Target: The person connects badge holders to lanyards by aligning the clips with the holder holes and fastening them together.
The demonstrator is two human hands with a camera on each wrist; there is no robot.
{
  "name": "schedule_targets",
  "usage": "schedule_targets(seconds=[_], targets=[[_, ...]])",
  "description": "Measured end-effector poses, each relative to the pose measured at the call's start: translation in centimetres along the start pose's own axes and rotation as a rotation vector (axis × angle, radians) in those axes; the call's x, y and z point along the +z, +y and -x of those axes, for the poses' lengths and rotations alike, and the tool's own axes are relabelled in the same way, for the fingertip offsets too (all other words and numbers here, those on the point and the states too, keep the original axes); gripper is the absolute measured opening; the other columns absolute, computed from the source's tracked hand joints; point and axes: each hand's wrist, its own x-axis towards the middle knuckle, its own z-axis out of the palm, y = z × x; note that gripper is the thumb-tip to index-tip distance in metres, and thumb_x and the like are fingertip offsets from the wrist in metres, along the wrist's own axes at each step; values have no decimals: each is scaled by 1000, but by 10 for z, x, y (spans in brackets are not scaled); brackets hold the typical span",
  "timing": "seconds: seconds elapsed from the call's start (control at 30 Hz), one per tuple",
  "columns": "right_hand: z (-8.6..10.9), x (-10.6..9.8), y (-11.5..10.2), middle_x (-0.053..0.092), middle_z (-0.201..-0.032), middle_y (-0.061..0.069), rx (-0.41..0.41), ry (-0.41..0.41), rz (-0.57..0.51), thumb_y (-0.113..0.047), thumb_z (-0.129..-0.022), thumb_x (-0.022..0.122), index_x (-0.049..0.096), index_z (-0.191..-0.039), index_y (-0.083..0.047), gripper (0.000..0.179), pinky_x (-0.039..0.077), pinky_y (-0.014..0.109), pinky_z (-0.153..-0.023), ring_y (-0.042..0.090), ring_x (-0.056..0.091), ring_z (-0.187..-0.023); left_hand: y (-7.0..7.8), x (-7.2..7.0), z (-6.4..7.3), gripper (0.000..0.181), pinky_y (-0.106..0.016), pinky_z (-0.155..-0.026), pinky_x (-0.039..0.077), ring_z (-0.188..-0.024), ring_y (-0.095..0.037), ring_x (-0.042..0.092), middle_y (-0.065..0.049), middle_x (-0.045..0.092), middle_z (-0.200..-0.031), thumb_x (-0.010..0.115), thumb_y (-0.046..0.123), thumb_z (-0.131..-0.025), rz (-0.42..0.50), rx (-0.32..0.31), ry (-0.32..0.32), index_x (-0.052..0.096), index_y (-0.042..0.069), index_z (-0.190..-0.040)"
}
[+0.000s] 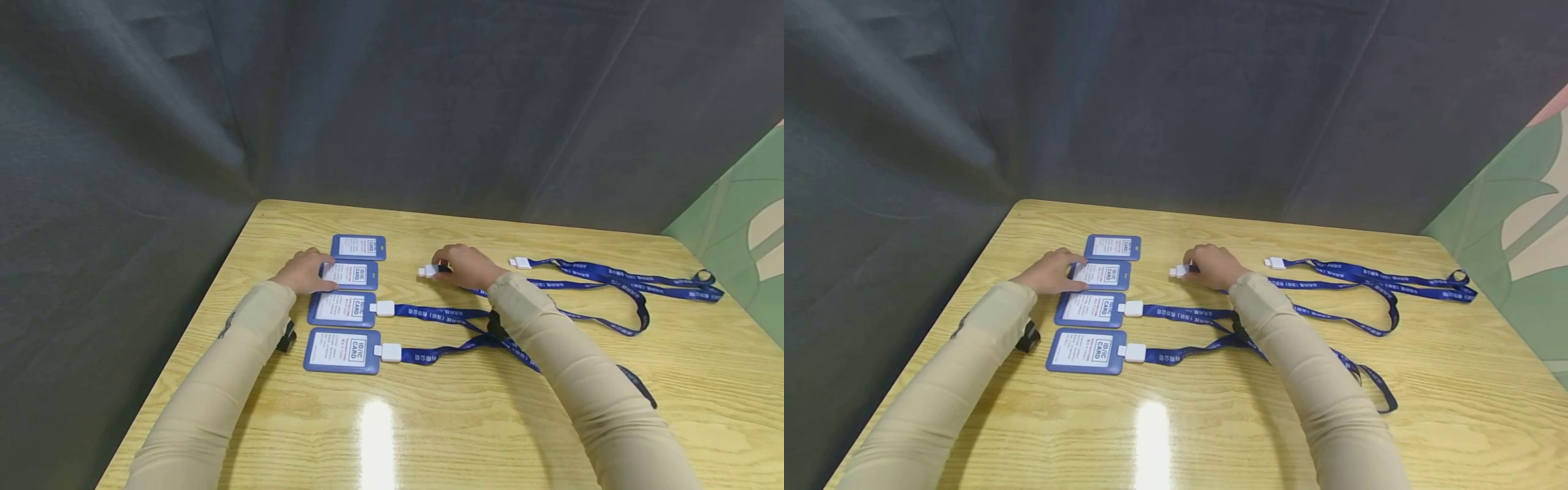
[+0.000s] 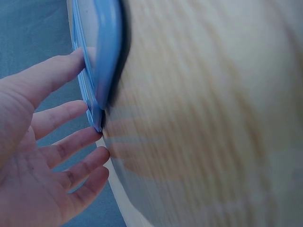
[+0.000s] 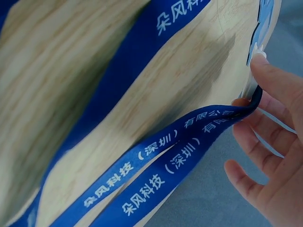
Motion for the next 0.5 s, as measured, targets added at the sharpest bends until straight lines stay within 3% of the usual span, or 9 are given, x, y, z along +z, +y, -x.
schedule_targets(seconds=[0.5], targets=[[-8,4,-3,68,-106,13,-13,-8,5,-23,-87,66,65,-110,-4,30,51,41,-86,25,63,-96,2,-1,2,62,-50,-107,34,-124,-36,42,-20,46,-135,69,30,-83,-1,6,-1,48,4,-135]])
